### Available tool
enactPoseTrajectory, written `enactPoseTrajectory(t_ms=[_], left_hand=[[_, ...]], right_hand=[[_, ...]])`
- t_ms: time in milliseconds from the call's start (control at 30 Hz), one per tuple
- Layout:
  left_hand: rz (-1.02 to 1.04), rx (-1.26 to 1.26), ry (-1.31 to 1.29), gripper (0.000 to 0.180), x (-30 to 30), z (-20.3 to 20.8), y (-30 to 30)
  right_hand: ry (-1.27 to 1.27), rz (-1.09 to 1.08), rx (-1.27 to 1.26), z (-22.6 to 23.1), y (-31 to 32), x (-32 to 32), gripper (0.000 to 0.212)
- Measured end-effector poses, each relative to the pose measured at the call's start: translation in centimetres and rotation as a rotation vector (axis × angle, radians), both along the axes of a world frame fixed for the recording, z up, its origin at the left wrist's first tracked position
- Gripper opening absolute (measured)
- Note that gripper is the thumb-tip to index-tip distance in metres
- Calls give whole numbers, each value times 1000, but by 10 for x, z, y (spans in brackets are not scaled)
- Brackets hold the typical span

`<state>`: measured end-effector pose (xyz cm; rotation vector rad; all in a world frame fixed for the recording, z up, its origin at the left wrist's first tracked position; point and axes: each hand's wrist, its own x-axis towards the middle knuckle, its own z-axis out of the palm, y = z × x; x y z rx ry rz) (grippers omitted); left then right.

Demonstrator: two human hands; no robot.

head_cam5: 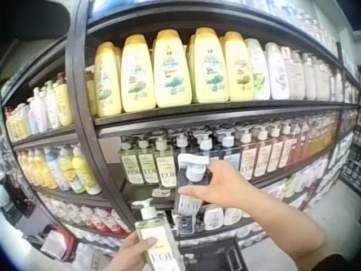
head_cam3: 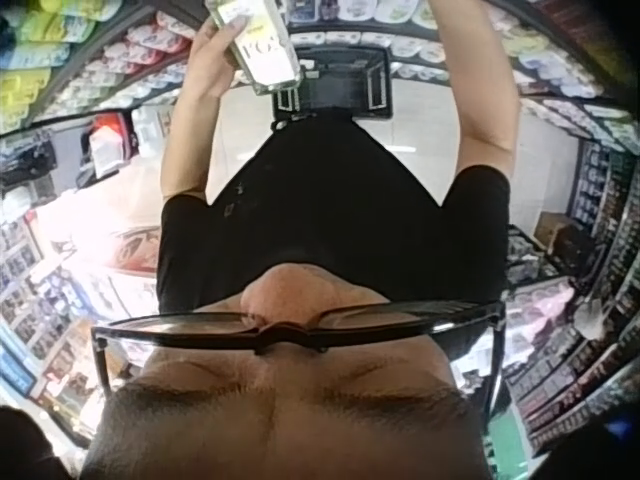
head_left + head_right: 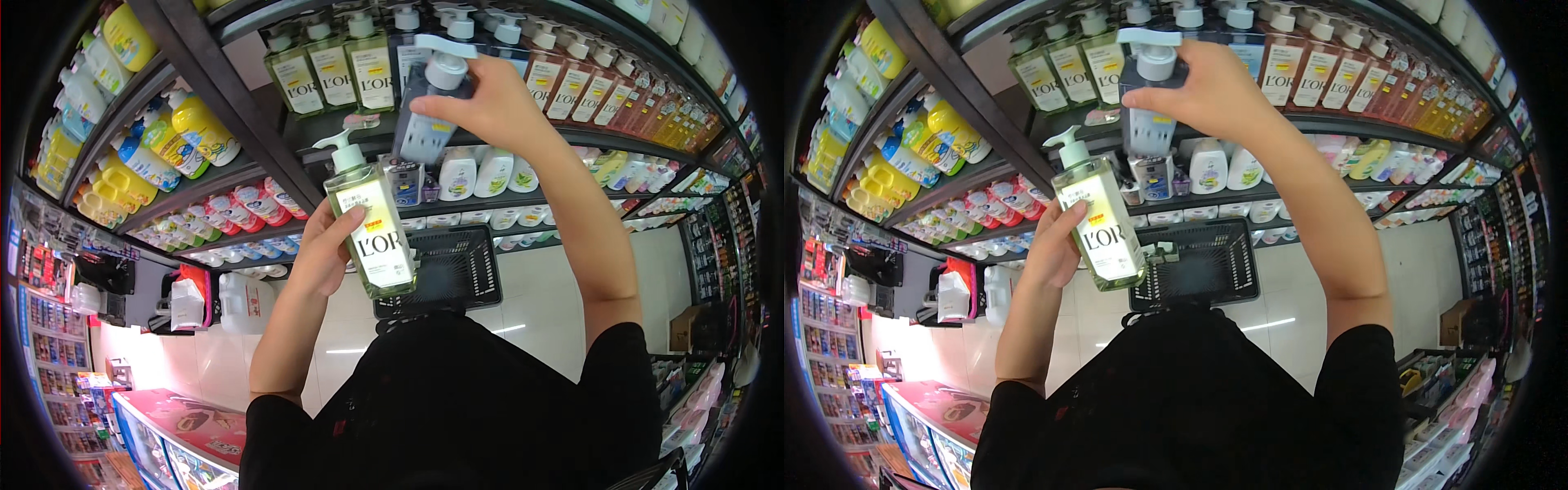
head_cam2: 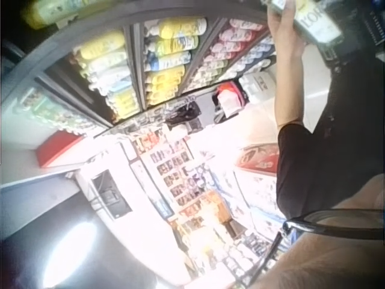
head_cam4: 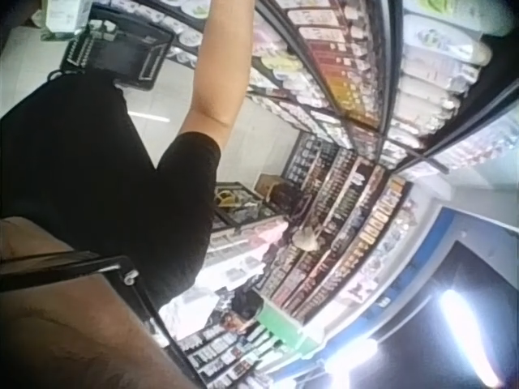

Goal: Organizing and stocking plastic pump bottles of personal care products on a supermarket shelf from a handheld basket.

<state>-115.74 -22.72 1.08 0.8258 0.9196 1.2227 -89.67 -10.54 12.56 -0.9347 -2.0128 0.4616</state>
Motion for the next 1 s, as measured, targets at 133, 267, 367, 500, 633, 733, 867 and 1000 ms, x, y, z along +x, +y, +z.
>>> enactPoseTrajectory(t_ms=[133, 267, 367, 500, 633, 733, 867, 1000], left_hand=[[-19, -13, -24, 44, 10, -4, -2], [-68, -12, -37, 45, 31, -8, 3], [-73, -19, 104, 51, 59, -11, 7], [-67, 21, 259, 58, 81, -40, 14], [24, -49, 246, 60, 98, -70, 13], [-1, -110, 290, 60, 99, -88, 16], [4, -83, 395, 57, 97, -111, 12], [54, -20, 321, 51, 84, -159, 0]], right_hand=[[128, 118, -466, -12, -23, 32, 40], [56, 195, -771, -49, -34, 48, 53], [75, 206, -877, -79, -36, 56, 55], [85, 248, -959, -116, -33, 67, 57], [8, 270, -1015, -160, -28, 76, 60], [63, 314, -1093, -171, -24, 75, 62], [-11, 271, -1211, -216, -47, 70, 56], [-64, 301, -1062, -260, -68, 52, 61]])
